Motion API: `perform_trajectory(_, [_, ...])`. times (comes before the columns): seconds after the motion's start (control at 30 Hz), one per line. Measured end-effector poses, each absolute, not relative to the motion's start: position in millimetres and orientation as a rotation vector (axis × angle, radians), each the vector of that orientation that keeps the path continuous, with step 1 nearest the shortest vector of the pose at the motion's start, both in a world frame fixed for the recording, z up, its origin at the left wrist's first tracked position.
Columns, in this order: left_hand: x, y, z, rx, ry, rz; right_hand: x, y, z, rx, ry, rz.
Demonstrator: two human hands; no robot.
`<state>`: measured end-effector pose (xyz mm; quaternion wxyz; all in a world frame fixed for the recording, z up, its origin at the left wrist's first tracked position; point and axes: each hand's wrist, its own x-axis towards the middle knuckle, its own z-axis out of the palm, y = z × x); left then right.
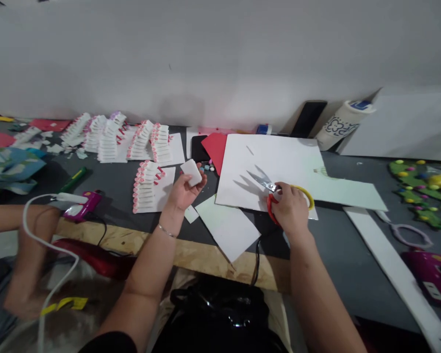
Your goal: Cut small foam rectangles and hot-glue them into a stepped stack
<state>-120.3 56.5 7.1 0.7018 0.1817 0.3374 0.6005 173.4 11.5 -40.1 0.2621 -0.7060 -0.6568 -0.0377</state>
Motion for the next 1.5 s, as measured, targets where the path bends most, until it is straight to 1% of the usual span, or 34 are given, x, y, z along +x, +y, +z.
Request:
perform_trajectory(0.1, [-118,54,4,0.466,0.79,1.268,175,15,-40,-1.964,-1.709,-0.139])
perform_trajectory(0.23, [-116,53,-2,0.53,0.839,1.218,175,16,-40,-1.932,-1.673,-0.123])
perform_trajectory(0.37, [-115,56,-7,0.436,0.923,1.239,174,11,-40,-1.79,-1.725,0.043])
perform_trajectory(0.47, [-115,60,-5,0.344,0.878,1.261,172,5,-39,-1.695,-1.809,0.147])
perform_trajectory(0.6, [-116,60,3,0.301,0.805,1.241,168,1,-35,-1.687,-1.83,0.13])
perform_trajectory(0.93, [-115,60,14,0.239,0.72,1.25,169,4,-27,-1.701,-1.625,0.156])
perform_trajectory(1.13, [-117,62,16,0.193,0.712,1.268,165,4,-25,-1.712,-1.724,0.226])
perform_trajectory(1.33, [-115,62,15,0.148,0.733,1.185,179,-9,-14,-1.754,-1.794,0.142])
perform_trajectory(1.5, [-110,60,8,0.171,0.749,1.196,185,-19,-14,-1.685,-1.941,0.27])
